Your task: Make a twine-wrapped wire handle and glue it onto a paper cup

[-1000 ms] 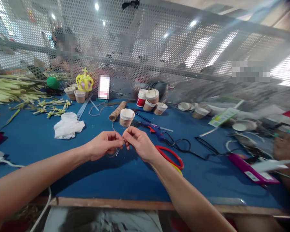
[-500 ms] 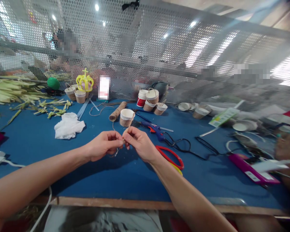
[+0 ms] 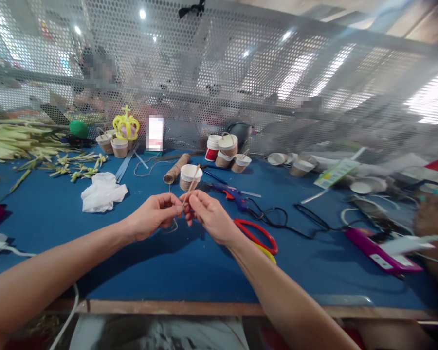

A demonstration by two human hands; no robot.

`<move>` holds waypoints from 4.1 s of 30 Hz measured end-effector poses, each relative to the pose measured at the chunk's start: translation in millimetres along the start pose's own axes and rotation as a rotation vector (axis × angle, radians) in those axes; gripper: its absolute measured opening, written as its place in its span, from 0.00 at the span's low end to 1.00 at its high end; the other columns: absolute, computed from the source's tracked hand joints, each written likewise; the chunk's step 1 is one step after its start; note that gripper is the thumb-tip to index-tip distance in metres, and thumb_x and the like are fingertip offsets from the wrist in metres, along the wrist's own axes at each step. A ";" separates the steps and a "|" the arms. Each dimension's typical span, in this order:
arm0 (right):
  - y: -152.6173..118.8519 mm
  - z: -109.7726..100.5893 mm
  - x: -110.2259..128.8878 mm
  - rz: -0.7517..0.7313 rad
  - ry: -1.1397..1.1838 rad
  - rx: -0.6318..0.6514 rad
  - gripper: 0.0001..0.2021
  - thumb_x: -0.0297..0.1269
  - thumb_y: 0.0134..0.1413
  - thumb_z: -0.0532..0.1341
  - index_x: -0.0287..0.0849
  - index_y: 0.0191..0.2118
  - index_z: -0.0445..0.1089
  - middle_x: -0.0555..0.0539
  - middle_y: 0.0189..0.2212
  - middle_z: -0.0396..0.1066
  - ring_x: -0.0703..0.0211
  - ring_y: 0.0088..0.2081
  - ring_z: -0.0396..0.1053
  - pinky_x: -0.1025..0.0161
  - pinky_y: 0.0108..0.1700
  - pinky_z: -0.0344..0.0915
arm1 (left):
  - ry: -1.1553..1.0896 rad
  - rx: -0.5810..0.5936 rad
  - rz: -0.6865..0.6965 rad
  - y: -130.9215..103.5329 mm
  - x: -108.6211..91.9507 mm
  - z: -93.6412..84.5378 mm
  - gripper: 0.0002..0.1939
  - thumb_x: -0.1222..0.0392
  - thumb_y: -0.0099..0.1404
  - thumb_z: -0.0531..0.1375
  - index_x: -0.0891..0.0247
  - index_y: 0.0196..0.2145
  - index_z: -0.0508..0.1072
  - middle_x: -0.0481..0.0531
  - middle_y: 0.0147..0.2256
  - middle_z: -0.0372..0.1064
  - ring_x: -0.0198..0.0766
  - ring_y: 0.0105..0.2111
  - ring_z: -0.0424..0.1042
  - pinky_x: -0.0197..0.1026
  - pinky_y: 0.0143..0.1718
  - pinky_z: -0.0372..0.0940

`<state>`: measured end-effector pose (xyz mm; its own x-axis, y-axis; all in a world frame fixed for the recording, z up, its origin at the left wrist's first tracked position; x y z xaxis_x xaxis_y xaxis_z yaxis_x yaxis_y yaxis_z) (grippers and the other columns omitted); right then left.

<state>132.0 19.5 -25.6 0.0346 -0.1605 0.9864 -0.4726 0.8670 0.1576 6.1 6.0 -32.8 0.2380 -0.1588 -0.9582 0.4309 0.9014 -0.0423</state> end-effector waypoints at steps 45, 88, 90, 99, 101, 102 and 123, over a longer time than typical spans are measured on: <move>-1.5 -1.8 6.3 -0.017 -0.354 -0.005 0.07 0.37 0.52 0.52 0.39 0.27 0.58 0.55 0.19 0.58 0.69 0.20 0.59 0.68 0.24 0.59 | 0.457 -0.058 -0.007 -0.5 -6.6 -6.2 0.11 0.54 0.53 0.57 0.66 0.23 0.62 0.40 0.15 0.52 0.24 0.15 0.49 0.31 0.16 0.43; -1.0 0.7 2.5 -0.024 -0.212 0.026 0.11 0.42 0.51 0.54 0.40 0.25 0.58 0.54 0.19 0.59 0.68 0.20 0.58 0.68 0.23 0.58 | 0.178 0.065 -0.099 -1.7 5.5 1.8 0.13 0.55 0.51 0.59 0.67 0.21 0.62 0.40 0.16 0.53 0.21 0.13 0.46 0.31 0.16 0.42; -1.1 0.4 3.0 -0.026 -0.225 0.025 0.12 0.43 0.50 0.54 0.40 0.24 0.57 0.54 0.18 0.57 0.69 0.20 0.57 0.68 0.23 0.57 | 0.145 0.086 -0.118 -1.4 6.0 0.9 0.13 0.55 0.51 0.60 0.67 0.21 0.62 0.40 0.15 0.52 0.21 0.13 0.45 0.31 0.16 0.41; -0.5 -3.4 6.8 -0.060 -0.469 -0.101 0.14 0.43 0.51 0.54 0.41 0.21 0.55 0.56 0.15 0.54 0.69 0.18 0.53 0.68 0.23 0.52 | 0.388 0.021 -0.035 -0.9 1.9 -3.3 0.09 0.58 0.53 0.58 0.67 0.23 0.64 0.41 0.17 0.55 0.23 0.16 0.51 0.30 0.17 0.46; -0.6 -3.9 6.8 -0.067 -0.485 -0.107 0.14 0.43 0.51 0.54 0.41 0.21 0.56 0.56 0.15 0.55 0.69 0.18 0.53 0.68 0.23 0.51 | 0.372 0.032 -0.038 -1.3 1.3 -2.3 0.09 0.58 0.52 0.58 0.67 0.24 0.64 0.41 0.18 0.56 0.23 0.16 0.51 0.30 0.16 0.46; -0.6 -4.0 6.6 -0.067 -0.491 -0.107 0.14 0.43 0.51 0.53 0.41 0.21 0.56 0.56 0.15 0.55 0.69 0.18 0.53 0.68 0.23 0.51 | 0.369 0.030 -0.040 -1.4 1.1 -2.1 0.09 0.59 0.52 0.58 0.67 0.25 0.64 0.41 0.18 0.56 0.23 0.16 0.51 0.30 0.16 0.46; -1.0 -1.1 1.5 -0.028 -0.445 -0.060 0.11 0.41 0.50 0.55 0.39 0.23 0.59 0.54 0.17 0.57 0.69 0.19 0.54 0.68 0.22 0.53 | 0.456 -0.028 -0.017 1.5 4.3 -6.6 0.09 0.58 0.50 0.59 0.67 0.22 0.64 0.41 0.17 0.56 0.24 0.16 0.52 0.30 0.16 0.46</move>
<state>133.4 18.9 -24.2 -0.3415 -0.3606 0.8680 -0.4249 0.8830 0.1996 2.0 9.3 -38.8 -0.1792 0.0148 -0.9837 0.4065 0.9117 -0.0604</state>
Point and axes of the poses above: each hand's wrist, its own y-axis towards the middle knuckle, its own z-axis out of the palm, x = y × z, the point moved 3 cm from there along y, towards the middle knuckle
